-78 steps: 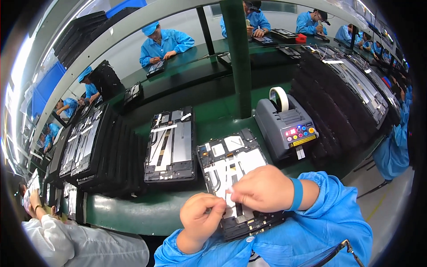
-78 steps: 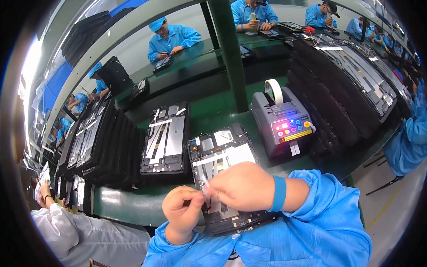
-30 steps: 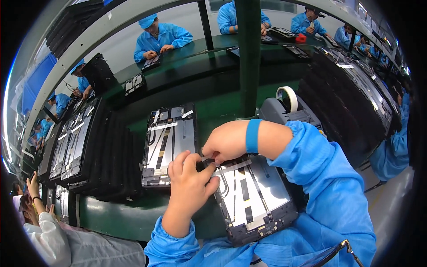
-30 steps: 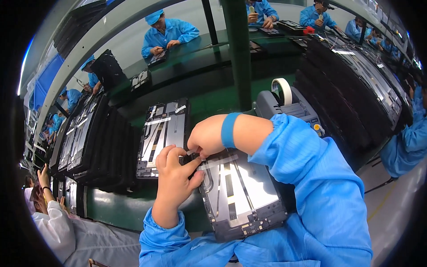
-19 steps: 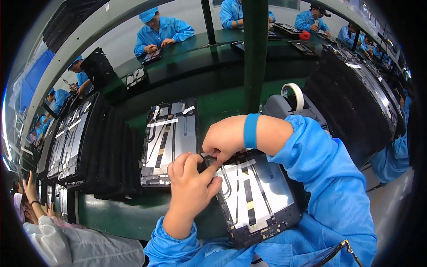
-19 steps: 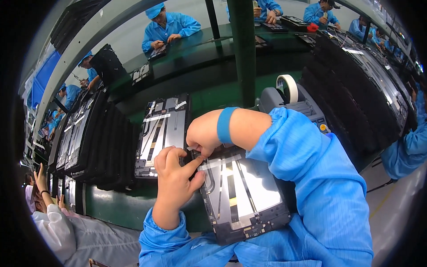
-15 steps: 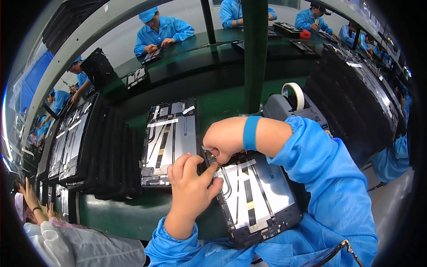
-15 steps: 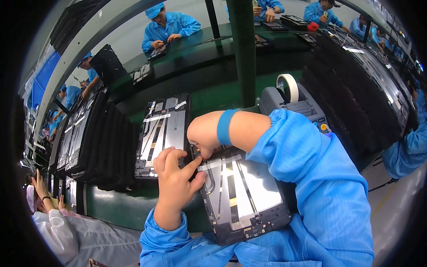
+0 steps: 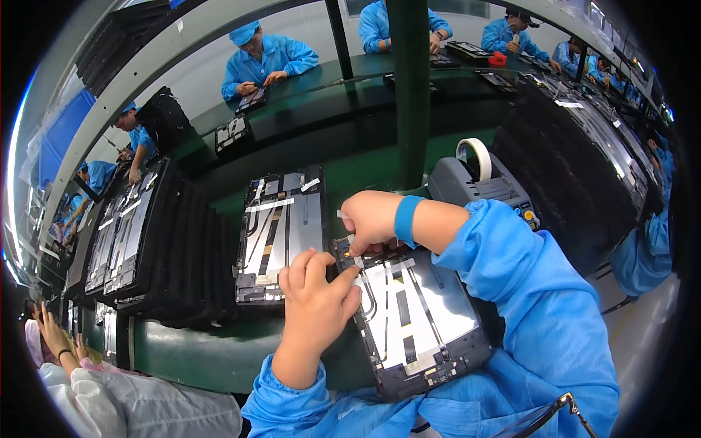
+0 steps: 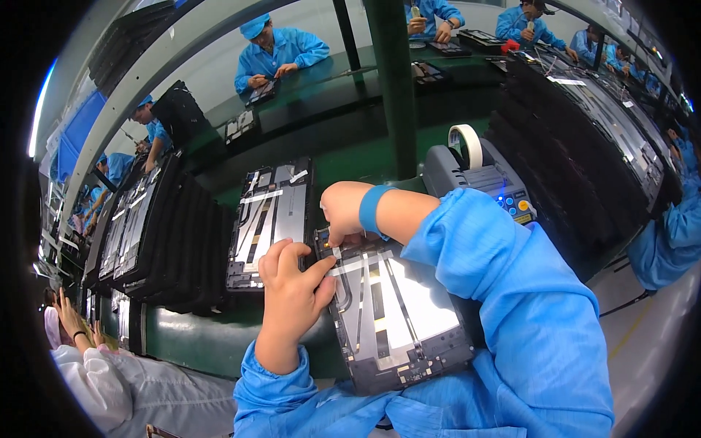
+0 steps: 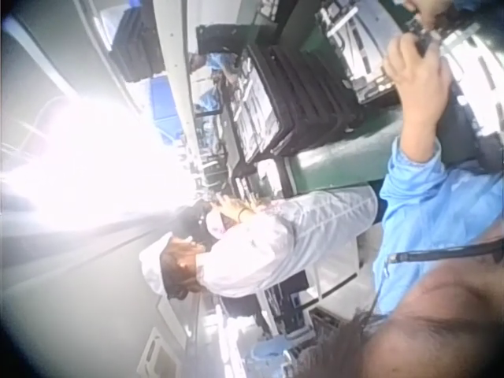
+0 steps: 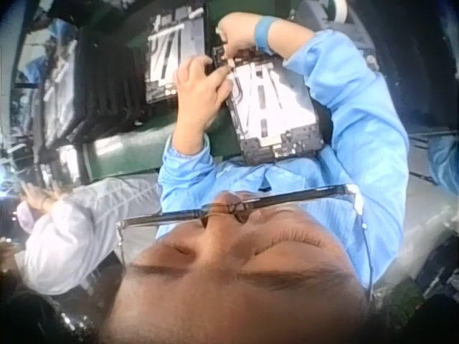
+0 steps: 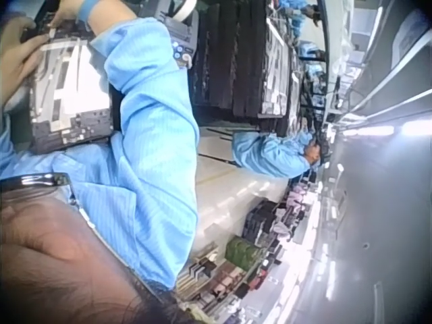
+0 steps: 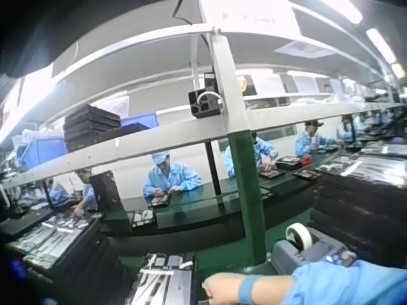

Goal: The person assembles electronic screen components by applying adhesive tape to a device housing with an automatic tape dispenser.

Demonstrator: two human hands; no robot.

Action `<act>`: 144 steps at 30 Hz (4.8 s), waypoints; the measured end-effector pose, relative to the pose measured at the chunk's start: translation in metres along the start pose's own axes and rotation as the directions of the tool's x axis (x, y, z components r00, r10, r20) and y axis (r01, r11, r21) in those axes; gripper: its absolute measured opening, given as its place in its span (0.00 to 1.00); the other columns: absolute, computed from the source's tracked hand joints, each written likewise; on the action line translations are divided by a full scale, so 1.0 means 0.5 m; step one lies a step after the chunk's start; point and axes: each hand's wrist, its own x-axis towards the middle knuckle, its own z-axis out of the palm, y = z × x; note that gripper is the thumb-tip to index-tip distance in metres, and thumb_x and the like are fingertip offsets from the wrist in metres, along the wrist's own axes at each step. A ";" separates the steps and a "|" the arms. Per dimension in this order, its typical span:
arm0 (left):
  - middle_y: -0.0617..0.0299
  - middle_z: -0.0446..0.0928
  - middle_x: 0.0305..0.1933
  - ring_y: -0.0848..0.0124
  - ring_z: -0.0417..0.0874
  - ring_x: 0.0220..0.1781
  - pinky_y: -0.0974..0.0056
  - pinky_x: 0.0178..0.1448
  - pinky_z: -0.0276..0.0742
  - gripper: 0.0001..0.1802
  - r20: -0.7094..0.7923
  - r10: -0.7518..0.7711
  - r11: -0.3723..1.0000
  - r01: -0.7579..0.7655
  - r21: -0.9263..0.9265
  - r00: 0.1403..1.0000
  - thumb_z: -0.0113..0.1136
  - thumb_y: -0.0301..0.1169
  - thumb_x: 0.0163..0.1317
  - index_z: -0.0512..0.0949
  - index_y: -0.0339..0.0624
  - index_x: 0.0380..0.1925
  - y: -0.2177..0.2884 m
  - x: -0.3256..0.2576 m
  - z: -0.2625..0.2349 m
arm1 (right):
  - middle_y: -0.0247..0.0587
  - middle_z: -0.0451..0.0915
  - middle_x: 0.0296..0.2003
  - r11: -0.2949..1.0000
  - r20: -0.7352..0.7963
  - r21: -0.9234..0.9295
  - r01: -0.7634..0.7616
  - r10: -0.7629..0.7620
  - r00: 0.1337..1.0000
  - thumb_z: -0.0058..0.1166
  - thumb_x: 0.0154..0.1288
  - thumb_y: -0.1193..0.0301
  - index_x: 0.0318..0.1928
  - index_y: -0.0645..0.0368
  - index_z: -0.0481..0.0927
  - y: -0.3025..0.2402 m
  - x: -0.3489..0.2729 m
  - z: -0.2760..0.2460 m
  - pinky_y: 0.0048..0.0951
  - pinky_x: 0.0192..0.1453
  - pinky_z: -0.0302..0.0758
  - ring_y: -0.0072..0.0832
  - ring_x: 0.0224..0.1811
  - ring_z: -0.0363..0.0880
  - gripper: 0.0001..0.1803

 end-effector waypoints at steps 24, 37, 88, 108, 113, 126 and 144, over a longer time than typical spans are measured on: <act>0.65 0.75 0.24 0.64 0.74 0.28 0.61 0.35 0.68 0.08 -0.108 0.158 0.857 -0.191 -0.479 0.982 0.71 0.31 0.42 0.81 0.45 0.24 0.143 0.033 -0.050 | 0.39 0.79 0.26 0.854 -0.552 0.096 0.511 -0.381 0.741 0.57 0.58 0.66 0.36 0.56 0.79 0.117 -0.337 0.148 0.34 0.31 0.74 0.36 0.29 0.80 0.08; 0.50 0.73 0.49 0.50 0.68 0.56 0.49 0.57 0.64 0.18 0.142 -0.155 0.988 0.150 0.047 0.978 0.65 0.40 0.49 0.84 0.42 0.38 0.051 0.037 0.012 | 0.53 0.62 0.59 0.604 -0.807 0.411 0.683 -0.108 0.580 0.57 0.62 0.68 0.52 0.59 0.65 0.272 -0.310 0.287 0.36 0.66 0.57 0.41 0.63 0.61 0.22; 0.49 0.69 0.57 0.45 0.60 0.68 0.45 0.67 0.57 0.19 0.249 0.249 0.963 -0.212 -0.166 0.936 0.66 0.43 0.50 0.83 0.53 0.44 0.088 0.103 0.050 | 0.43 0.74 0.34 0.891 -0.506 -0.305 0.336 -0.450 0.736 0.58 0.58 0.69 0.35 0.57 0.77 0.154 -0.276 0.024 0.37 0.38 0.73 0.40 0.33 0.76 0.07; 0.44 0.74 0.54 0.43 0.61 0.68 0.50 0.68 0.60 0.09 0.367 -0.015 0.941 0.137 -0.308 0.930 0.65 0.38 0.53 0.86 0.47 0.28 0.100 0.144 0.086 | 0.54 0.82 0.34 0.910 -0.118 -0.403 -0.097 0.053 0.992 0.58 0.56 0.63 0.39 0.63 0.82 0.138 -0.174 0.000 0.37 0.42 0.76 0.42 0.38 0.82 0.16; 0.44 0.74 0.53 0.44 0.62 0.68 0.50 0.67 0.61 0.08 0.323 0.027 0.945 0.082 -0.318 0.946 0.69 0.35 0.49 0.85 0.44 0.25 0.102 0.152 0.082 | 0.58 0.80 0.39 0.992 -0.502 0.053 -0.111 0.123 0.856 0.56 0.59 0.67 0.51 0.62 0.69 0.185 -0.154 0.077 0.37 0.42 0.75 0.46 0.38 0.81 0.21; 0.36 0.52 0.69 0.45 0.51 0.73 0.54 0.73 0.48 0.50 0.318 -0.239 0.762 0.380 -0.524 0.917 0.67 0.39 0.51 0.48 0.27 0.66 0.099 -0.159 -0.062 | 0.67 0.50 0.66 0.911 -0.726 0.143 0.387 -0.169 0.666 0.52 0.64 0.58 0.67 0.71 0.52 0.222 -0.375 0.313 0.43 0.73 0.47 0.56 0.71 0.46 0.40; 0.49 0.62 0.67 0.64 0.64 0.67 0.65 0.70 0.56 0.57 0.216 -0.310 0.527 0.356 -0.771 0.926 0.69 0.12 0.31 0.53 0.32 0.67 -0.110 -0.044 -0.199 | 0.68 0.46 0.68 0.788 -0.623 0.302 0.537 -0.264 0.736 0.55 0.59 0.53 0.68 0.77 0.37 -0.015 -0.081 0.173 0.41 0.74 0.48 0.57 0.71 0.48 0.54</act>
